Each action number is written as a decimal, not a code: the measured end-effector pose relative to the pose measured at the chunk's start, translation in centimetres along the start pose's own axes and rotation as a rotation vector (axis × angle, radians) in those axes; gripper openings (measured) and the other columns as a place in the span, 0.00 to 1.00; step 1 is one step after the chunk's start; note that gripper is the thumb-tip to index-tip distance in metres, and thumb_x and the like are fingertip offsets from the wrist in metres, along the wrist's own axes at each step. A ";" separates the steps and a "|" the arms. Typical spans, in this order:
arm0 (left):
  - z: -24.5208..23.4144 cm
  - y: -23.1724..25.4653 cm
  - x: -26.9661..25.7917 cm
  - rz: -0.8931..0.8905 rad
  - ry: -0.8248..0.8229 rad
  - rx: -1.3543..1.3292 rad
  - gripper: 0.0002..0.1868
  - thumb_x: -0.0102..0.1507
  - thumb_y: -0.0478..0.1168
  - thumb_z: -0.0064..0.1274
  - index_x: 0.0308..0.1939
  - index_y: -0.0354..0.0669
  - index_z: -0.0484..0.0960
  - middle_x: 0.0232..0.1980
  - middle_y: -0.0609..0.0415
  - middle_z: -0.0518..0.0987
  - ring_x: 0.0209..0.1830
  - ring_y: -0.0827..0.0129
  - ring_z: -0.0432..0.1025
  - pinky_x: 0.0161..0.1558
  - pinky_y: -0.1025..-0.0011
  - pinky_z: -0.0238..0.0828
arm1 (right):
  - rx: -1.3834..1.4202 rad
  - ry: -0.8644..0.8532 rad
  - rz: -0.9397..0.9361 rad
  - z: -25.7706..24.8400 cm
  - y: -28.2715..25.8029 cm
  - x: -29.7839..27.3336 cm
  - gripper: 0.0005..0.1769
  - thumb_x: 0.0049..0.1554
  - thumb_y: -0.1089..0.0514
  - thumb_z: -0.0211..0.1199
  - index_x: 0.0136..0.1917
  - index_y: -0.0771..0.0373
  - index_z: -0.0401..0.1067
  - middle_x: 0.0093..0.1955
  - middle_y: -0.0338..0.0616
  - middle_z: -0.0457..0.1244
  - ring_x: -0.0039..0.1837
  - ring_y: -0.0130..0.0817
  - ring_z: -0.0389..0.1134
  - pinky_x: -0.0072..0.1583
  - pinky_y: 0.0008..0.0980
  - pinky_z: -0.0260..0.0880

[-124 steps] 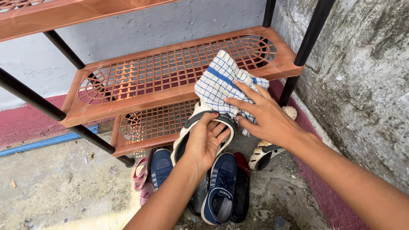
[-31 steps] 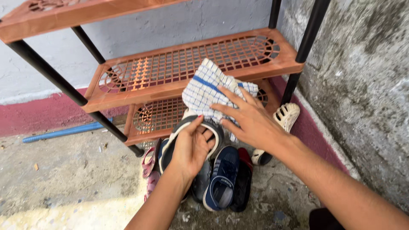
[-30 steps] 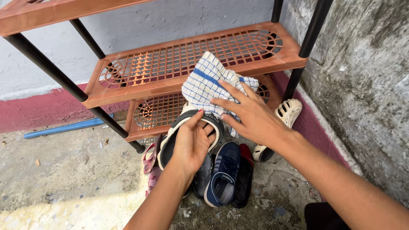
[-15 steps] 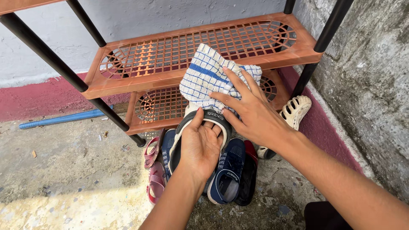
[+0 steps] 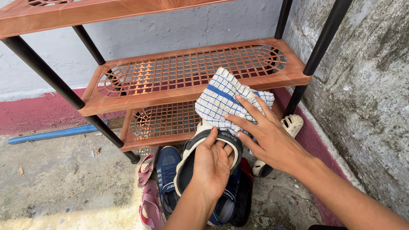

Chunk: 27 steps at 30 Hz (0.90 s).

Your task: The person wipes a tiered plastic shoe rack with a cloth, then picks up a shoe from a pile on the ground, wipes the top and side of it with the cloth, and places it onto the top shelf of the rack.

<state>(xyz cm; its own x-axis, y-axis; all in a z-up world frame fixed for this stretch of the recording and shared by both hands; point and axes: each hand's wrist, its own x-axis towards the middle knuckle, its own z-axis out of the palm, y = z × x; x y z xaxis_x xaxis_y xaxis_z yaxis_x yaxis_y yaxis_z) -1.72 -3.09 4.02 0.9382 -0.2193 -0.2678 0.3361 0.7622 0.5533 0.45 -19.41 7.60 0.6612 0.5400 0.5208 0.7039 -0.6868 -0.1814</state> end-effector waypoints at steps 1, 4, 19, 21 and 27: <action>0.1 0.1 0.0 -0.002 -0.001 0.000 0.25 0.70 0.54 0.34 0.66 0.50 0.73 0.65 0.60 0.78 0.64 0.70 0.71 0.68 0.68 0.59 | 0.014 -0.026 0.037 -0.1 0.1 -0.1 0.25 0.61 0.52 0.57 0.71 0.48 0.68 0.83 0.51 0.45 0.82 0.64 0.38 0.74 0.64 0.46; 0.3 0.4 -0.3 0.010 -0.050 0.029 0.28 0.71 0.55 0.33 0.69 0.48 0.71 0.67 0.59 0.77 0.66 0.69 0.70 0.71 0.66 0.57 | 0.052 -0.047 0.065 -0.1 0.3 -0.5 0.25 0.61 0.50 0.57 0.72 0.47 0.68 0.84 0.48 0.44 0.82 0.65 0.36 0.74 0.64 0.45; -2.4 2.9 -0.9 0.084 -0.191 0.025 0.47 0.62 0.78 0.22 0.75 0.54 0.61 0.70 0.52 0.72 0.65 0.61 0.68 0.71 0.60 0.54 | -0.018 0.039 -0.041 2.7 -2.4 0.1 0.24 0.64 0.52 0.52 0.73 0.38 0.68 0.83 0.47 0.45 0.79 0.61 0.42 0.75 0.69 0.45; -2.7 2.4 -1.1 0.093 -0.203 0.069 0.40 0.68 0.69 0.27 0.74 0.49 0.64 0.69 0.50 0.72 0.66 0.62 0.68 0.72 0.58 0.56 | -0.133 0.050 -0.019 2.7 -2.4 0.6 0.24 0.65 0.51 0.51 0.73 0.36 0.68 0.82 0.46 0.46 0.80 0.62 0.40 0.74 0.73 0.43; -3.7 0.4 -0.9 0.016 -0.217 0.172 0.33 0.71 0.59 0.31 0.69 0.40 0.67 0.67 0.53 0.75 0.69 0.63 0.68 0.71 0.61 0.58 | -0.227 0.028 0.156 2.1 -0.1 1.3 0.23 0.64 0.49 0.49 0.72 0.42 0.67 0.81 0.51 0.44 0.79 0.68 0.37 0.67 0.78 0.41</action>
<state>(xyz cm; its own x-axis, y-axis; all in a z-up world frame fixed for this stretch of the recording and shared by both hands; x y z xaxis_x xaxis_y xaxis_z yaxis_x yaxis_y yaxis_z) -2.73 -0.31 1.54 0.9329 -0.3478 -0.0933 0.3133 0.6563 0.6864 1.82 -17.62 6.50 0.7474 0.4072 0.5249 0.5153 -0.8541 -0.0712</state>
